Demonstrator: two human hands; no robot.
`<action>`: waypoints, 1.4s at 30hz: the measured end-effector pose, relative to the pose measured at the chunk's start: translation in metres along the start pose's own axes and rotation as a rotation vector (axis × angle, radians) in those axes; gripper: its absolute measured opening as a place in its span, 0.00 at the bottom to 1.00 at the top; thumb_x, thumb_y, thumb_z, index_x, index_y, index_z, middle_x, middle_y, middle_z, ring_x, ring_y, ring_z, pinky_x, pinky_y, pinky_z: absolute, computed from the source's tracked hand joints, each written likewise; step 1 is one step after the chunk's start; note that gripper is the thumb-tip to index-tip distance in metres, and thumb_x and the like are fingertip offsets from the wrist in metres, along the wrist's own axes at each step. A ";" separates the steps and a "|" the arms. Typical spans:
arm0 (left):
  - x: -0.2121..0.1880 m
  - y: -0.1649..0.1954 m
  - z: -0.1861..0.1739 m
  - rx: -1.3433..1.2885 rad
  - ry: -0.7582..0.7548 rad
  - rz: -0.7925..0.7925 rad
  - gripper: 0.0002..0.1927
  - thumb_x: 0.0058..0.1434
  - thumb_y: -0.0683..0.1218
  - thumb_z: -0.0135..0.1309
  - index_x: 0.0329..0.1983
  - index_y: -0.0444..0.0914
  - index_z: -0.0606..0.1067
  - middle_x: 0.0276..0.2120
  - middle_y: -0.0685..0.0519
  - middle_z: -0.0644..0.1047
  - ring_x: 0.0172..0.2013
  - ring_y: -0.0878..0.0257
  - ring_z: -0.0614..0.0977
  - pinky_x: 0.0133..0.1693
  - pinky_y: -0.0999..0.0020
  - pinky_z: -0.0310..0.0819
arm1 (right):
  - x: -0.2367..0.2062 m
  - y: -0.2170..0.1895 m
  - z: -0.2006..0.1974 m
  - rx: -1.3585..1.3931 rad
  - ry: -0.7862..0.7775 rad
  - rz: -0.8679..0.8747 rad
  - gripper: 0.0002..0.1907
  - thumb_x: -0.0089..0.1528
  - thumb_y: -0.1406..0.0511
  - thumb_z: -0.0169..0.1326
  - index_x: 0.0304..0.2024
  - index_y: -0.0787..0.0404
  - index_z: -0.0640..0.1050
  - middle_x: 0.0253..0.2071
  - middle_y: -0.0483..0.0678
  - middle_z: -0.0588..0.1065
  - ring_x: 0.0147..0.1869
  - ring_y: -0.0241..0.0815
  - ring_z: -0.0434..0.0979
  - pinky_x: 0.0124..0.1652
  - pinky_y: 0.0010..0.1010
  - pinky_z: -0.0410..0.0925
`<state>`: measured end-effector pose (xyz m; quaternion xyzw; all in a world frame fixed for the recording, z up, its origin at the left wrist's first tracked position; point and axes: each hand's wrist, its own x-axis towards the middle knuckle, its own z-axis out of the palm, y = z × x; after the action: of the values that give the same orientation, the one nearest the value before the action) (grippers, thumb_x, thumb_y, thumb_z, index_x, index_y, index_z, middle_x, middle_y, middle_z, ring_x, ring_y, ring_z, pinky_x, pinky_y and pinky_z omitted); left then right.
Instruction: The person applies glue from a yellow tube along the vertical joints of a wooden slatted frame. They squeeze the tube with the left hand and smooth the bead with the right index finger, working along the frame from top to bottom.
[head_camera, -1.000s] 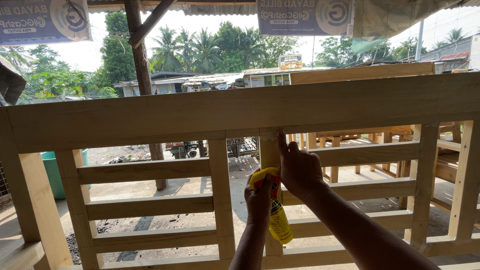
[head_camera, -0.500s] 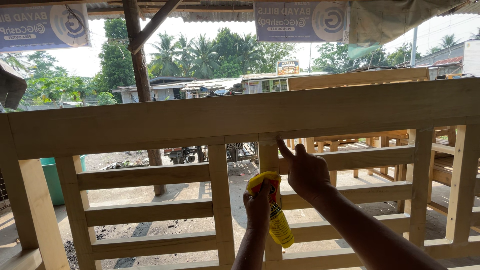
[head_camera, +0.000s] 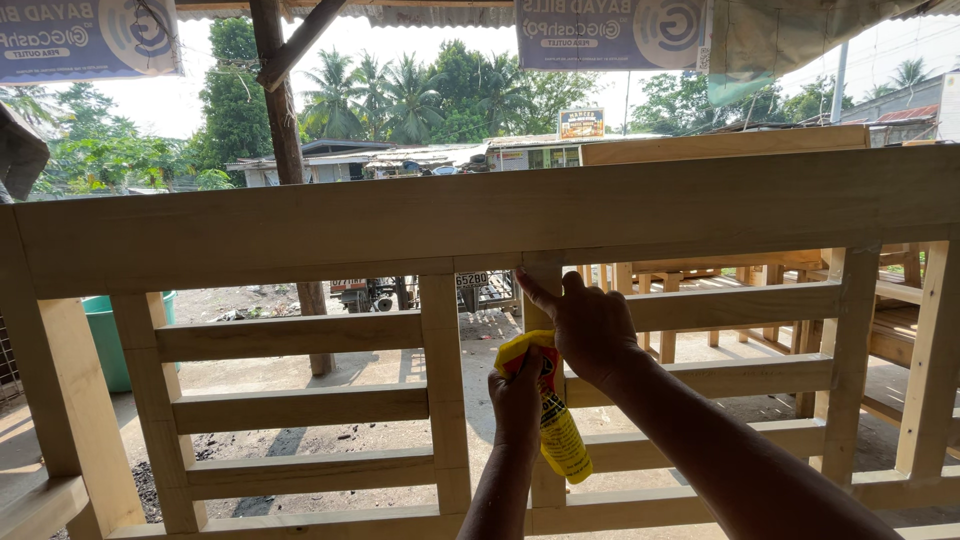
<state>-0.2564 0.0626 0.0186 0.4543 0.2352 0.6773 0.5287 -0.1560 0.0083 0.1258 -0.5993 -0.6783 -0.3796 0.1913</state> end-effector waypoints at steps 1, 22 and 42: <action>0.001 0.001 0.000 0.007 0.006 -0.001 0.14 0.63 0.51 0.60 0.43 0.37 0.79 0.31 0.53 0.82 0.27 0.66 0.84 0.31 0.69 0.81 | 0.000 -0.002 -0.001 0.008 -0.016 0.003 0.43 0.63 0.53 0.57 0.76 0.30 0.51 0.44 0.51 0.70 0.37 0.40 0.78 0.40 0.38 0.73; -0.005 0.017 0.014 0.016 -0.093 0.030 0.12 0.66 0.52 0.60 0.34 0.39 0.79 0.20 0.58 0.74 0.19 0.72 0.74 0.25 0.73 0.69 | -0.057 0.044 0.052 1.639 -0.131 0.725 0.25 0.56 0.74 0.52 0.54 0.50 0.83 0.61 0.45 0.80 0.55 0.46 0.77 0.56 0.43 0.66; 0.002 0.011 0.021 0.090 -0.027 0.040 0.10 0.62 0.51 0.64 0.33 0.40 0.80 0.19 0.58 0.75 0.20 0.71 0.74 0.26 0.73 0.67 | -0.059 0.045 0.053 1.737 -0.234 0.702 0.17 0.64 0.72 0.50 0.52 0.55 0.83 0.56 0.45 0.82 0.58 0.44 0.77 0.58 0.46 0.64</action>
<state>-0.2445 0.0574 0.0382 0.4912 0.2491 0.6704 0.4973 -0.0901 0.0086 0.0626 -0.4513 -0.5193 0.4007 0.6051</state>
